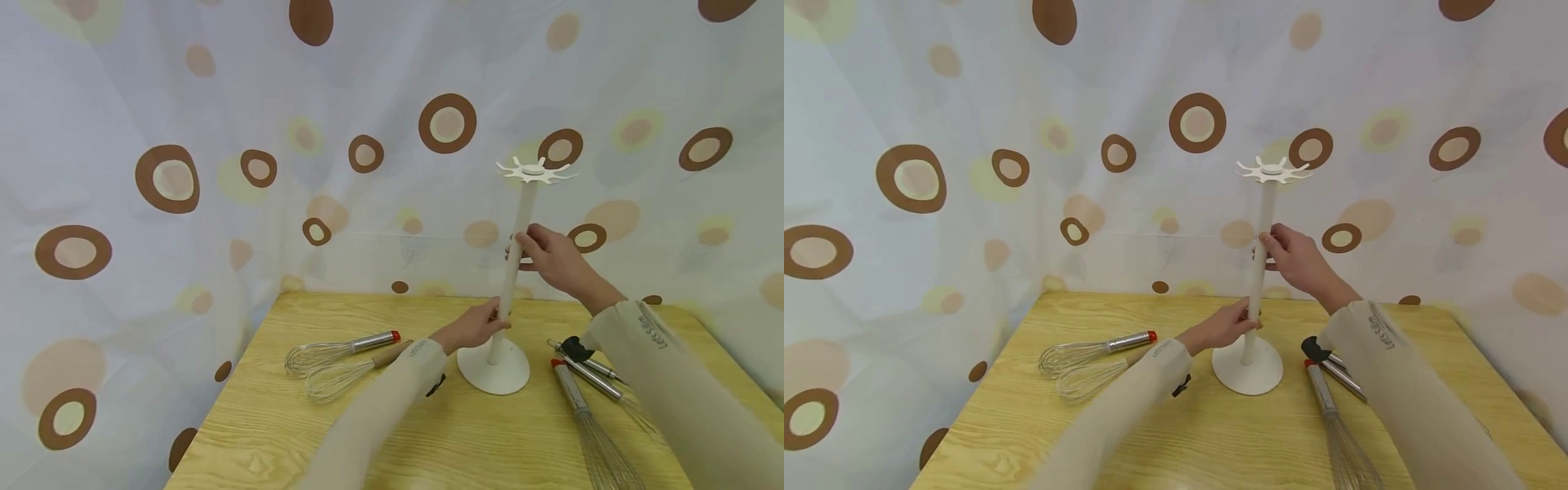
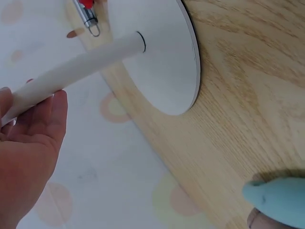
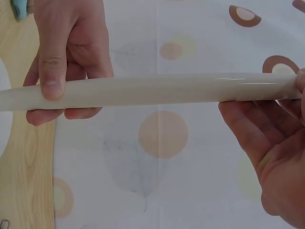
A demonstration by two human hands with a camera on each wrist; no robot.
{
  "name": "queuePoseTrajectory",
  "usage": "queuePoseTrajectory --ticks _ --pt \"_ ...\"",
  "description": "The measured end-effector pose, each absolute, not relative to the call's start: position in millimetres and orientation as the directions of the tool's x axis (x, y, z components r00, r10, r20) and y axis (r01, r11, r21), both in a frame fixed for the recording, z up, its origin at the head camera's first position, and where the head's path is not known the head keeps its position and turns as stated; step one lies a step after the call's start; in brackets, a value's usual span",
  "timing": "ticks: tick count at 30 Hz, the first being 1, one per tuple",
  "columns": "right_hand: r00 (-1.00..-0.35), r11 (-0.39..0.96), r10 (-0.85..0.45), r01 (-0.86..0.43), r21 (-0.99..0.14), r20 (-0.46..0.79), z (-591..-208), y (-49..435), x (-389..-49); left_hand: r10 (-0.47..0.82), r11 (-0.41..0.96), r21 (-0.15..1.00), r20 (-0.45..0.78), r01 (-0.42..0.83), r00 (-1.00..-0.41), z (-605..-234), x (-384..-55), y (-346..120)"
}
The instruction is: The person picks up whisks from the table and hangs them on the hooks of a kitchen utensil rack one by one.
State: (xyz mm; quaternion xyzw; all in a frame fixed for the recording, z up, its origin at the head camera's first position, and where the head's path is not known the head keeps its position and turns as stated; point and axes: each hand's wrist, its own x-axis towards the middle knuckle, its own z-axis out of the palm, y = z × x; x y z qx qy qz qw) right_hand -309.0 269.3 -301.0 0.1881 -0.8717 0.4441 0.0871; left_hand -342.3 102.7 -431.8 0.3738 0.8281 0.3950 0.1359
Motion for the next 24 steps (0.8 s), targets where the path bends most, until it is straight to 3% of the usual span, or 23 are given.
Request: queuePoseTrajectory --ticks 8,24 --pt "-0.883 0.537 -0.283 -0.468 -0.702 0.373 -304 256 -290 0.775 0.430 0.689 0.050 0.583 -0.630 -429 -330 86" --pt "-0.870 0.480 -0.342 -0.487 -0.730 0.355 -302 217 -253 0.814 0.396 0.726 0.005 0.562 -0.581 -424 -291 37"
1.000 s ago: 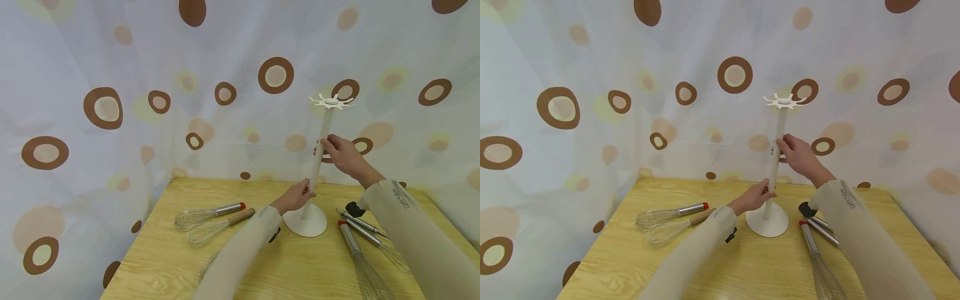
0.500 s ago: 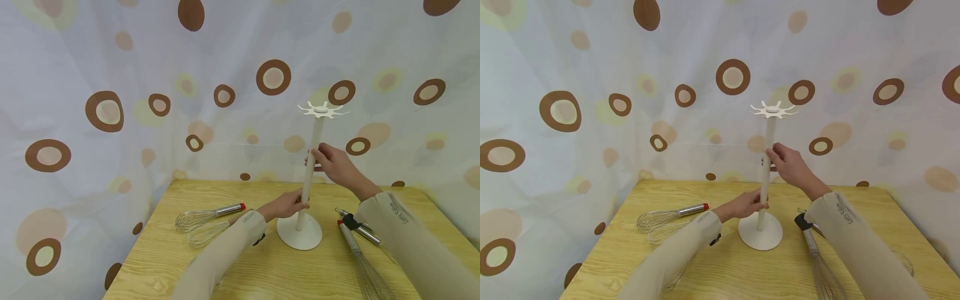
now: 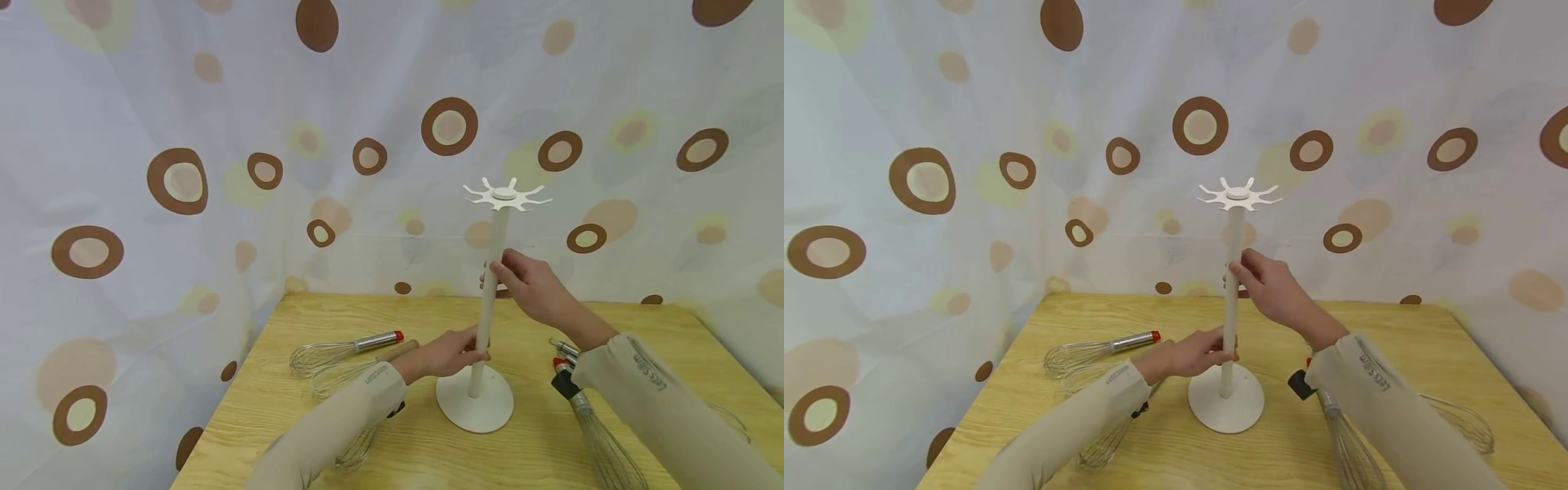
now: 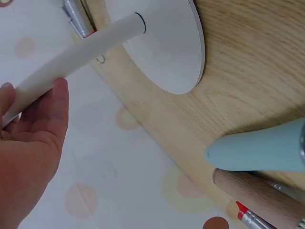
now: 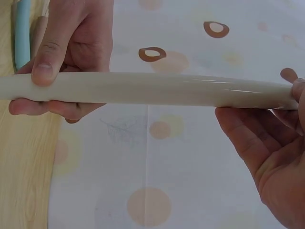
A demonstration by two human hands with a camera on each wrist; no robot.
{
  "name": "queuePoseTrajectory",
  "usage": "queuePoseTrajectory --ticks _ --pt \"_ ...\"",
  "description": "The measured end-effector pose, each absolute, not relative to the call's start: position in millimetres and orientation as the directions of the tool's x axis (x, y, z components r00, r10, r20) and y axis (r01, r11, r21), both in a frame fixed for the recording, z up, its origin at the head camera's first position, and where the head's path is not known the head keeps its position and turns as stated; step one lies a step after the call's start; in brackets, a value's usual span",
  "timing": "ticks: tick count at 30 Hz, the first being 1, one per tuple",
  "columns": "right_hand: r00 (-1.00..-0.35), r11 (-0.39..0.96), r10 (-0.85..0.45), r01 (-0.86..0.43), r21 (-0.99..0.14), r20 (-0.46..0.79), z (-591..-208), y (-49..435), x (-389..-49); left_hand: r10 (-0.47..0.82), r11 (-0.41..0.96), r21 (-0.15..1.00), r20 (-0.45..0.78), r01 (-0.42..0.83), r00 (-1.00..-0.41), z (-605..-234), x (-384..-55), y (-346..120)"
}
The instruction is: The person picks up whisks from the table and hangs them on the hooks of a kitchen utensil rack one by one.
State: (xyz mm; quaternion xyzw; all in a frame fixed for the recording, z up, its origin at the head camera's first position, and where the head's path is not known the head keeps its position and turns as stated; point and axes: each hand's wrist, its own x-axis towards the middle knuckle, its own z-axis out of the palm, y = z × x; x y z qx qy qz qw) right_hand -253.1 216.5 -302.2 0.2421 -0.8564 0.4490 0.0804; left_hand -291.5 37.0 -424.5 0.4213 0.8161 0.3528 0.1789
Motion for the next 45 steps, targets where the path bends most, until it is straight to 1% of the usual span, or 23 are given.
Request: queuePoseTrajectory --ticks 6,13,18,20,22,24,27,30,33,36,40,45 --pt "-0.858 0.453 -0.358 -0.505 -0.734 0.370 -304 211 -248 0.829 0.369 0.725 0.026 0.582 -0.559 -428 -285 29" --pt "-0.844 0.450 -0.378 -0.527 -0.721 0.381 -304 205 -245 0.824 0.377 0.723 0.024 0.579 -0.566 -427 -281 20" --pt "-0.838 0.493 -0.418 -0.534 -0.687 0.352 -304 216 -245 0.813 0.405 0.694 0.025 0.596 -0.582 -419 -282 19" --pt "-0.845 0.538 -0.420 -0.526 -0.658 0.332 -307 227 -244 0.808 0.406 0.699 0.027 0.589 -0.588 -410 -282 15" --pt "-0.856 0.596 -0.413 -0.513 -0.618 0.312 -314 241 -243 0.793 0.393 0.727 0.042 0.563 -0.607 -396 -283 9" --pt "-0.874 0.652 -0.398 -0.483 -0.584 0.279 -324 258 -241 0.771 0.353 0.771 0.082 0.530 -0.632 -377 -283 2" --pt "-0.904 0.718 -0.373 -0.425 -0.551 0.210 -342 288 -240 0.716 0.250 0.823 0.198 0.511 -0.669 -343 -283 -7" --pt "-0.928 0.749 -0.352 -0.356 -0.559 0.120 -363 317 -240 0.649 0.148 0.829 0.330 0.540 -0.686 -310 -283 -13" --pt "-0.944 0.765 -0.326 -0.291 -0.575 0.044 -384 342 -237 0.573 0.053 0.815 0.448 0.577 -0.686 -285 -283 -13" --pt "-0.955 0.776 -0.298 -0.237 -0.585 -0.008 -402 357 -233 0.469 -0.037 0.795 0.549 0.606 -0.692 -268 -282 -8" --pt "-0.958 0.777 -0.277 -0.178 -0.604 -0.074 -423 370 -230 0.339 -0.140 0.766 0.632 0.627 -0.697 -253 -280 1" --pt "-0.953 0.775 -0.274 -0.137 -0.617 -0.132 -445 379 -231 0.268 -0.202 0.726 0.686 0.657 -0.676 -244 -278 7"
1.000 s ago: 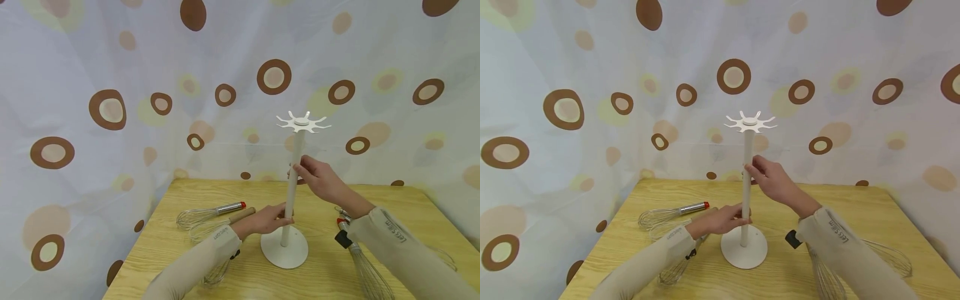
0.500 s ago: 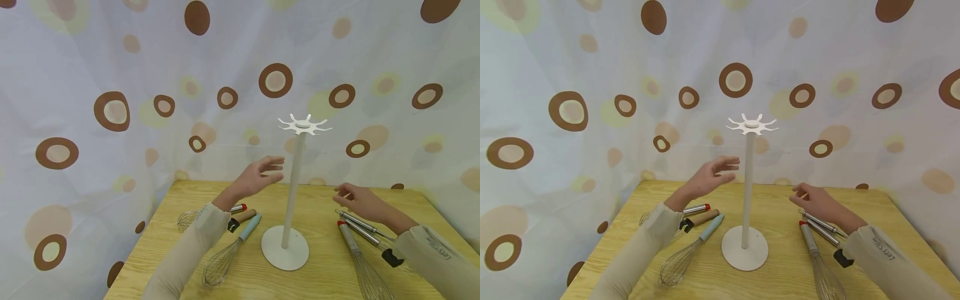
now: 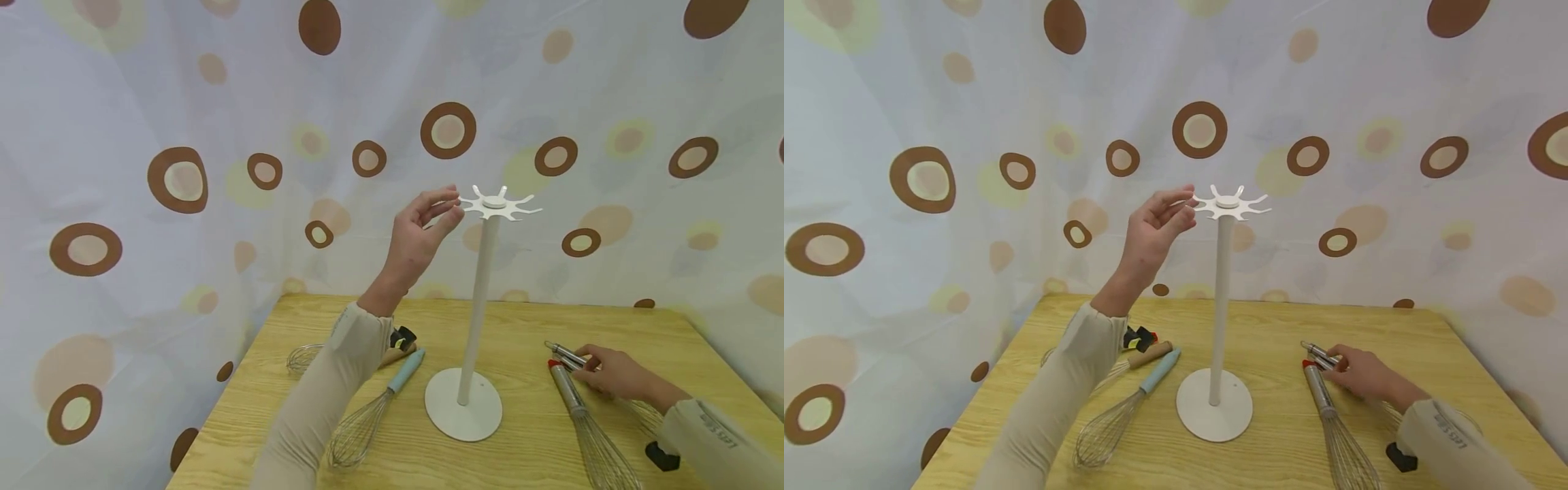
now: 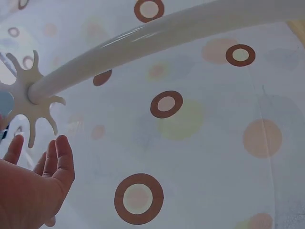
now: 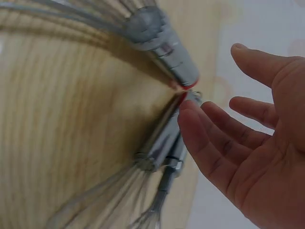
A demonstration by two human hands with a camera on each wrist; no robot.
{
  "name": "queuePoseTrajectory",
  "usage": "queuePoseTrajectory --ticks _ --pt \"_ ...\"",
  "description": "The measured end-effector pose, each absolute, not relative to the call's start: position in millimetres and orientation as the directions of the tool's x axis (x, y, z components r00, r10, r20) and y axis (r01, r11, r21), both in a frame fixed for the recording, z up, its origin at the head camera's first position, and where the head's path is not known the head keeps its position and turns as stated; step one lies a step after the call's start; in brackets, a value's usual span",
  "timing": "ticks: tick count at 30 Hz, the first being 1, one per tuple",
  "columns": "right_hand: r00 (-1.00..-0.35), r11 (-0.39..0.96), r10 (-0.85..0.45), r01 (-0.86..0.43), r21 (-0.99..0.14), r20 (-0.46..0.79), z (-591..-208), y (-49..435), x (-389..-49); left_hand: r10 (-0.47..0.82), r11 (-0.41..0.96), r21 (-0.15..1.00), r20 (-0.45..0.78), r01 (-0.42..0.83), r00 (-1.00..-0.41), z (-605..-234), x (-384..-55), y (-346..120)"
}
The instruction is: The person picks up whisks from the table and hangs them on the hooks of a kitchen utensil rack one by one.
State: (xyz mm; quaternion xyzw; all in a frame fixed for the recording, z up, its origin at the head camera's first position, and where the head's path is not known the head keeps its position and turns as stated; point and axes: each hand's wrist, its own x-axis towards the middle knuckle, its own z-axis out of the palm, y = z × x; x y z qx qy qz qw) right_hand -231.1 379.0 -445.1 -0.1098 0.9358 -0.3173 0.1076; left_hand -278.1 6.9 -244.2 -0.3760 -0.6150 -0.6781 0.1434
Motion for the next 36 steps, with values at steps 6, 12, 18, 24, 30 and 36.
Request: queuePoseTrajectory --ticks 6,12,18,24,30,36 --pt "-0.932 0.721 -0.306 -0.095 -0.687 -0.192 -466 384 -229 0.231 -0.227 0.706 0.708 0.670 -0.668 -238 -276 14" --pt "-0.935 0.726 -0.293 -0.083 -0.682 -0.199 -478 375 -232 0.200 -0.224 0.704 0.711 0.675 -0.675 -235 -274 13" --pt "-0.927 0.752 -0.319 -0.120 -0.648 -0.198 -480 372 -232 0.198 -0.219 0.725 0.688 0.653 -0.698 -235 -272 15" --pt "-0.924 0.718 -0.302 -0.058 -0.693 -0.236 -483 367 -230 0.207 -0.230 0.726 0.687 0.648 -0.696 -237 -270 19" --pt "-0.910 0.703 -0.304 -0.014 -0.711 -0.282 -485 367 -229 0.212 -0.220 0.726 0.688 0.652 -0.694 -237 -269 20" --pt "-0.893 0.677 -0.344 -0.020 -0.736 -0.292 -481 367 -230 0.205 -0.212 0.733 0.680 0.647 -0.704 -237 -269 17"
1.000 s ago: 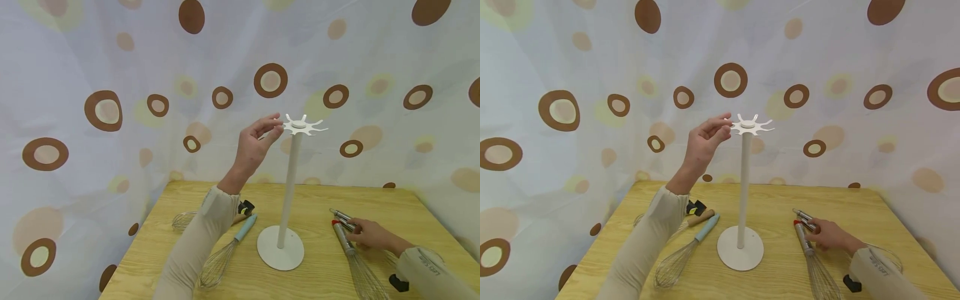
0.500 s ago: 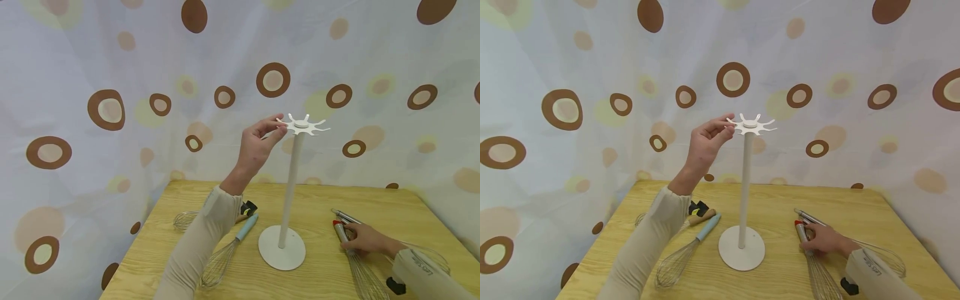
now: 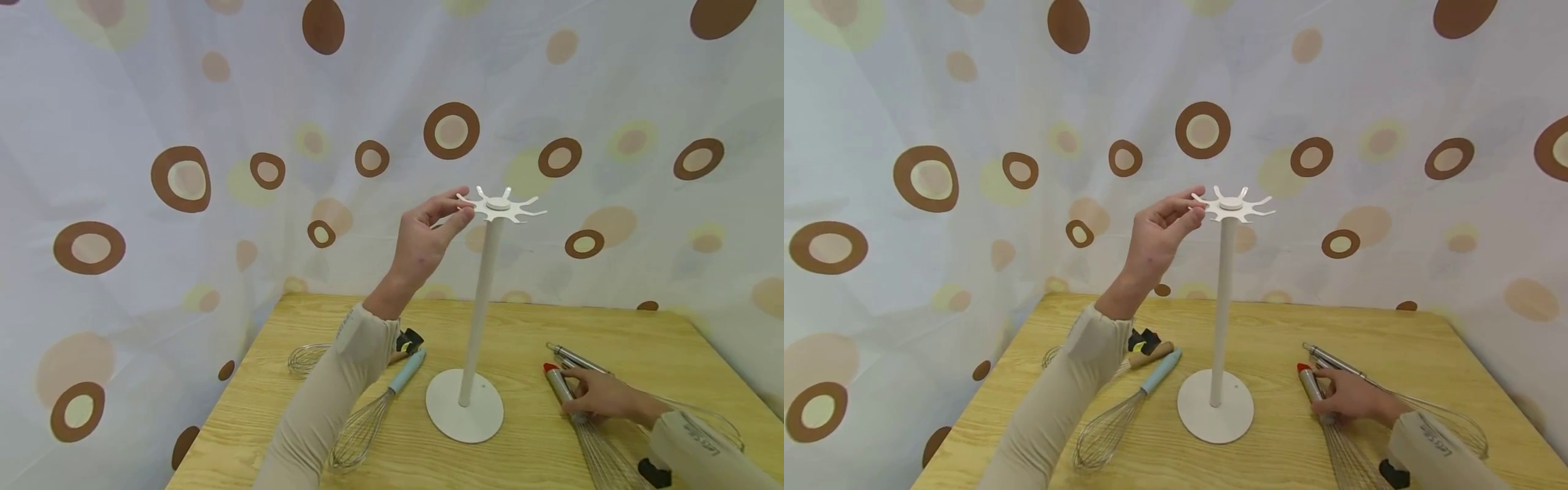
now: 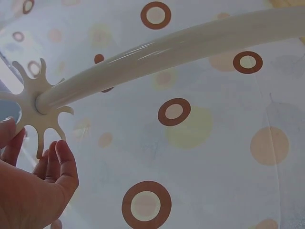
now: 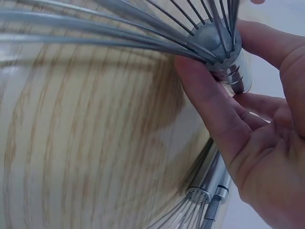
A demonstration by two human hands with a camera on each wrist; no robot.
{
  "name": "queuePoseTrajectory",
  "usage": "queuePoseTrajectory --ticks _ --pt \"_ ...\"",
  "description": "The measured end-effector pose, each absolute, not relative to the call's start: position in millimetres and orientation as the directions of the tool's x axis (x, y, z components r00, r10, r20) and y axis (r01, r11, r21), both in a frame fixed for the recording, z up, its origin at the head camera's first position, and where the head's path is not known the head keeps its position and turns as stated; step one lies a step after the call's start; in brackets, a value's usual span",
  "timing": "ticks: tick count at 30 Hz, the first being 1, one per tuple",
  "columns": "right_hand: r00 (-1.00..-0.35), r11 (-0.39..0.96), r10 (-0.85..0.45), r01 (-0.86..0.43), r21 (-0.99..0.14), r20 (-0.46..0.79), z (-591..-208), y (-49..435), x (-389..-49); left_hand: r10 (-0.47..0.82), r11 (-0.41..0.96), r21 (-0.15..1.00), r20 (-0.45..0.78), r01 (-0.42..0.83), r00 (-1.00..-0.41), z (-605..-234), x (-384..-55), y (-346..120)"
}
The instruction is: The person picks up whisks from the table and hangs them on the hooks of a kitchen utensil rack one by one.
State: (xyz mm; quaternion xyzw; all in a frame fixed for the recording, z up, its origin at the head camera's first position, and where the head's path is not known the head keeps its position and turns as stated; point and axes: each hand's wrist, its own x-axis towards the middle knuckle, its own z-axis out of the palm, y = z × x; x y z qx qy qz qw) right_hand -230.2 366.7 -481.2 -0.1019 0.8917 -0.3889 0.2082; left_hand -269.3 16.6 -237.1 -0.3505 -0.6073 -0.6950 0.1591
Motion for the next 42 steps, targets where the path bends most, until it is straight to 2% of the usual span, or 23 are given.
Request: queuePoseTrajectory --ticks 6,11,16,20,23,26,42 --pt "-0.887 0.618 -0.388 -0.049 -0.785 -0.250 -468 362 -231 0.196 -0.219 0.725 0.688 0.653 -0.698 -238 -271 17" --pt "-0.901 0.590 -0.402 -0.118 -0.799 -0.164 -445 353 -229 0.189 -0.226 0.710 0.704 0.667 -0.685 -239 -273 18" --pt "-0.912 0.582 -0.411 -0.250 -0.774 -0.014 -420 342 -228 0.191 -0.231 0.696 0.718 0.680 -0.669 -239 -272 19" --pt "-0.905 0.607 -0.396 -0.384 -0.695 0.153 -401 331 -225 0.188 -0.229 0.691 0.722 0.685 -0.665 -239 -272 19" --pt "-0.877 0.636 -0.391 -0.478 -0.606 0.280 -385 322 -222 0.185 -0.228 0.690 0.724 0.687 -0.665 -239 -273 19" --pt "-0.841 0.623 -0.395 -0.541 -0.565 0.371 -371 314 -220 0.186 -0.228 0.690 0.724 0.687 -0.665 -239 -273 19" --pt "-0.719 0.496 -0.321 -0.682 -0.537 0.616 -301 292 -212 0.181 -0.217 0.715 0.699 0.665 -0.692 -238 -269 17"
